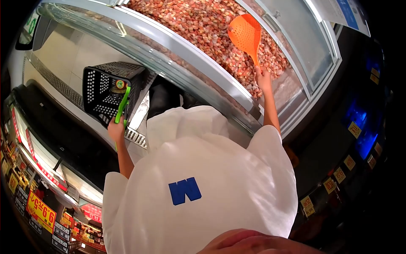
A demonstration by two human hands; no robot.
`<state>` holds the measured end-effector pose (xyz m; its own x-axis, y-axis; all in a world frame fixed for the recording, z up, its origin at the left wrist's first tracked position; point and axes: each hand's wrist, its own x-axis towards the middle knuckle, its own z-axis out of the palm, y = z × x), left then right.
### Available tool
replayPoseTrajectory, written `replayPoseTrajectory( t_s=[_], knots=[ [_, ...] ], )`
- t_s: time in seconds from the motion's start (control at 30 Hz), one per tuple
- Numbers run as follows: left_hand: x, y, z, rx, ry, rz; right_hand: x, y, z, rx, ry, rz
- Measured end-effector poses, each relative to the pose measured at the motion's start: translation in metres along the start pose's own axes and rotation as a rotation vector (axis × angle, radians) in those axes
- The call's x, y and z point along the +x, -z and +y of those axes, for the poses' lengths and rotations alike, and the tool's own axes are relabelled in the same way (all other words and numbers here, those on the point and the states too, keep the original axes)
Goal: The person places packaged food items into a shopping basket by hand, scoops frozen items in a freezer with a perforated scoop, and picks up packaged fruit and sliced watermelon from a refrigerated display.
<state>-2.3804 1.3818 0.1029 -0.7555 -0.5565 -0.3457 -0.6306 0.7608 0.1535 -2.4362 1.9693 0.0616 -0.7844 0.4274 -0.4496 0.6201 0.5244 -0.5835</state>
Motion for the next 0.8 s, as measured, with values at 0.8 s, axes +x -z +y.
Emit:
replayPoseTrajectory(
  t_s=[0.8],
  knots=[
    [0.000, 0.005, 0.006, 0.049, 0.073, -0.070, 0.086, -0.105, -0.194, 0.424, 0.058, -0.463]
  ],
)
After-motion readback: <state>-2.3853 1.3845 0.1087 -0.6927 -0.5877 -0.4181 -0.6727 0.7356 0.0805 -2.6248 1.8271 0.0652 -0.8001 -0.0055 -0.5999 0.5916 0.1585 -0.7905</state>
